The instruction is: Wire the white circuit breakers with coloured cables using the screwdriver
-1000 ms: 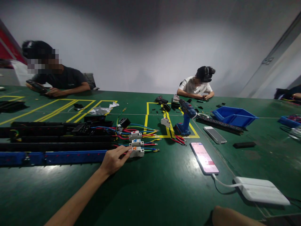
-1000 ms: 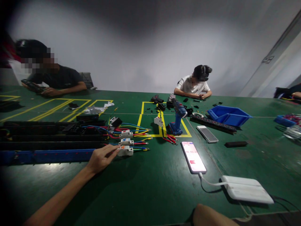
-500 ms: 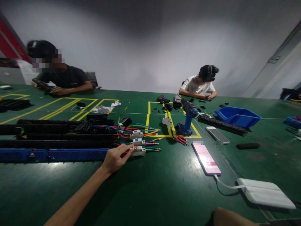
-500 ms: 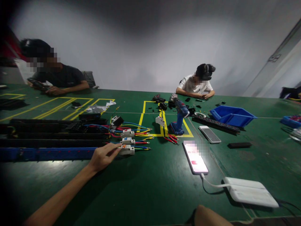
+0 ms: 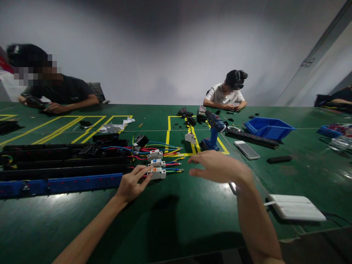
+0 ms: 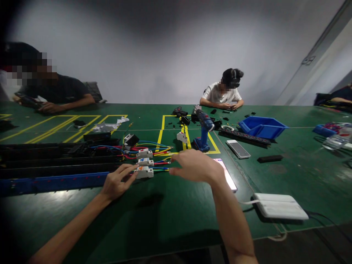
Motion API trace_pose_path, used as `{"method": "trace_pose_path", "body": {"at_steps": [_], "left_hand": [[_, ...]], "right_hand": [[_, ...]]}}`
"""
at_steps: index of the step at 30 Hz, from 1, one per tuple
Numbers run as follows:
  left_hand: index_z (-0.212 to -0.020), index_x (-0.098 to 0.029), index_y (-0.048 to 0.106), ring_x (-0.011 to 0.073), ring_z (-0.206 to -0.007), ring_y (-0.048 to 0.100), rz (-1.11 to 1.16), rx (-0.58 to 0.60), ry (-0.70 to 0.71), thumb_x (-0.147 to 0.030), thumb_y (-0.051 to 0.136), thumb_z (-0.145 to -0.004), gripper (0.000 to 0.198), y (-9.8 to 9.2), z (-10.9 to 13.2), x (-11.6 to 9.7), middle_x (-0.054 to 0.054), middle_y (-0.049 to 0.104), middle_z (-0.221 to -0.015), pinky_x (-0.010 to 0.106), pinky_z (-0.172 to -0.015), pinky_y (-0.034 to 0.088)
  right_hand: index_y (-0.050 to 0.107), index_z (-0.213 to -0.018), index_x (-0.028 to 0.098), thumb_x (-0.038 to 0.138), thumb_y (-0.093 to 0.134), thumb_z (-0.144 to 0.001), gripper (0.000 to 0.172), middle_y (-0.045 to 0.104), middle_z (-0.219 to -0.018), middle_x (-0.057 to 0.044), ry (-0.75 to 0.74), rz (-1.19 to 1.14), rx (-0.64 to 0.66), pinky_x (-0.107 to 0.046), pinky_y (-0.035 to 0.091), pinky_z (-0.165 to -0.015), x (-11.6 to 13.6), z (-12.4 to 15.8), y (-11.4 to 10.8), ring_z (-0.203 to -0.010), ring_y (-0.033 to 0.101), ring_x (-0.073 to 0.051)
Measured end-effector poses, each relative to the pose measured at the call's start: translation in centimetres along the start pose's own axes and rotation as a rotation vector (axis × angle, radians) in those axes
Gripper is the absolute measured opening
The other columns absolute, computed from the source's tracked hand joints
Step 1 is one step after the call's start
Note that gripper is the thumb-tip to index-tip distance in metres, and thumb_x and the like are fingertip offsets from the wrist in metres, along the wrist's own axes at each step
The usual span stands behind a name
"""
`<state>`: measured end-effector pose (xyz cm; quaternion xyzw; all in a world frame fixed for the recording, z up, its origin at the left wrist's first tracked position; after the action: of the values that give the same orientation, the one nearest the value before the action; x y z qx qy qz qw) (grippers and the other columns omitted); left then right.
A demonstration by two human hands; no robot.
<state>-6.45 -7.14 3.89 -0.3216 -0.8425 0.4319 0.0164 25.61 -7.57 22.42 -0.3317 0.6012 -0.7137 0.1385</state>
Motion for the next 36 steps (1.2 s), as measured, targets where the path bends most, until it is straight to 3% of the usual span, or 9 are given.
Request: {"method": "trace_pose_path", "body": {"at_steps": [2, 4, 5, 8, 13, 19, 26, 36], "left_hand": [[-0.124, -0.027, 0.061, 0.0113, -0.074, 0.065, 0.003, 0.013, 0.004, -0.032, 0.057, -0.091, 0.033, 0.1, 0.0, 0.1, 0.003, 0.066, -0.109, 0.022, -0.067, 0.054], [-0.125, -0.027, 0.060, 0.0123, -0.078, 0.066, 0.011, 0.033, 0.002, -0.033, 0.056, -0.092, 0.033, 0.2, 0.0, 0.2, 0.003, 0.066, -0.110, 0.023, -0.070, 0.054], [-0.125, -0.027, 0.060, 0.0127, -0.079, 0.066, 0.017, 0.048, -0.002, -0.033, 0.055, -0.092, 0.033, 0.2, 0.0, 0.2, 0.003, 0.065, -0.111, 0.023, -0.071, 0.054], [-0.128, -0.027, 0.058, 0.0139, -0.084, 0.066, 0.039, 0.100, -0.023, -0.035, 0.054, -0.093, 0.036, 0.1, -0.2, 0.1, 0.003, 0.065, -0.114, 0.024, -0.073, 0.054], [-0.138, -0.029, 0.049, 0.0169, -0.094, 0.066, 0.044, 0.152, -0.029, -0.039, 0.051, -0.094, 0.045, 0.0, -0.4, 0.0, 0.003, 0.064, -0.120, 0.027, -0.082, 0.055], [-0.138, -0.030, 0.049, 0.0173, -0.091, 0.067, 0.007, 0.166, -0.029, -0.040, 0.049, -0.094, 0.044, 0.0, -0.5, 0.0, 0.002, 0.065, -0.119, 0.028, -0.080, 0.055], [-0.135, -0.030, 0.052, 0.0168, -0.091, 0.066, 0.030, 0.164, -0.036, -0.040, 0.048, -0.095, 0.042, 0.0, -0.4, -0.1, 0.003, 0.064, -0.120, 0.027, -0.079, 0.055], [-0.133, -0.028, 0.054, 0.0173, -0.093, 0.067, 0.052, 0.156, -0.028, -0.039, 0.049, -0.094, 0.040, 0.0, -0.6, 0.0, 0.003, 0.065, -0.118, 0.027, -0.080, 0.056]], "right_hand": [[0.069, -0.097, 0.017, 0.040, 0.064, -0.084, 0.027, 0.067, -0.090, -0.016, 0.165, 0.062, -0.001, -0.039, 0.046, -0.072, -3.8, -3.3, 1.3, -0.082, 0.063, -0.029], [0.069, -0.082, 0.019, 0.027, 0.072, -0.076, 0.010, 0.065, -0.077, -0.013, 0.366, 0.106, 0.011, -0.037, 0.047, -0.072, -7.5, -5.4, 2.8, -0.078, 0.062, -0.025], [0.068, -0.079, 0.019, 0.021, 0.074, -0.072, 0.009, 0.064, -0.073, -0.012, 0.412, 0.114, 0.016, -0.037, 0.048, -0.072, -9.0, -6.0, 3.4, -0.077, 0.062, -0.025], [0.070, -0.085, 0.019, 0.013, 0.077, -0.065, 0.022, 0.065, -0.078, -0.009, 0.466, 0.046, 0.133, -0.037, 0.049, -0.073, -12.6, -6.7, 4.8, -0.076, 0.063, -0.024], [0.069, -0.099, 0.017, 0.004, 0.076, -0.064, 0.038, 0.068, -0.089, -0.006, 0.511, 0.078, 0.268, -0.030, 0.048, -0.072, -16.0, -6.3, 5.4, -0.083, 0.063, -0.022], [0.061, -0.109, 0.015, 0.032, 0.061, -0.091, 0.025, 0.063, -0.104, -0.006, 0.590, 0.120, 0.282, -0.038, 0.053, -0.081, -18.3, -6.7, 6.1, -0.092, 0.062, -0.019], [0.057, -0.118, 0.017, 0.034, 0.060, -0.092, 0.032, 0.060, -0.115, -0.008, 0.647, 0.121, 0.253, -0.040, 0.054, -0.083, -19.0, -7.5, 7.5, -0.097, 0.061, -0.020], [0.056, -0.120, 0.017, 0.036, 0.059, -0.092, 0.033, 0.059, -0.117, -0.008, 0.708, 0.132, 0.194, -0.040, 0.053, -0.084, -18.7, -7.7, 7.8, -0.098, 0.060, -0.020]]}}
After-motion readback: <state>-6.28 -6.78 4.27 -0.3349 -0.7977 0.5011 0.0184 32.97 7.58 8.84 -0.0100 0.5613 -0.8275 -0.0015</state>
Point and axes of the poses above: each hand's wrist, its own z-axis away from the middle knuckle, its own y-axis out of the palm, x = y × z, the point moved 1 cm from there along -z, towards the middle knuckle
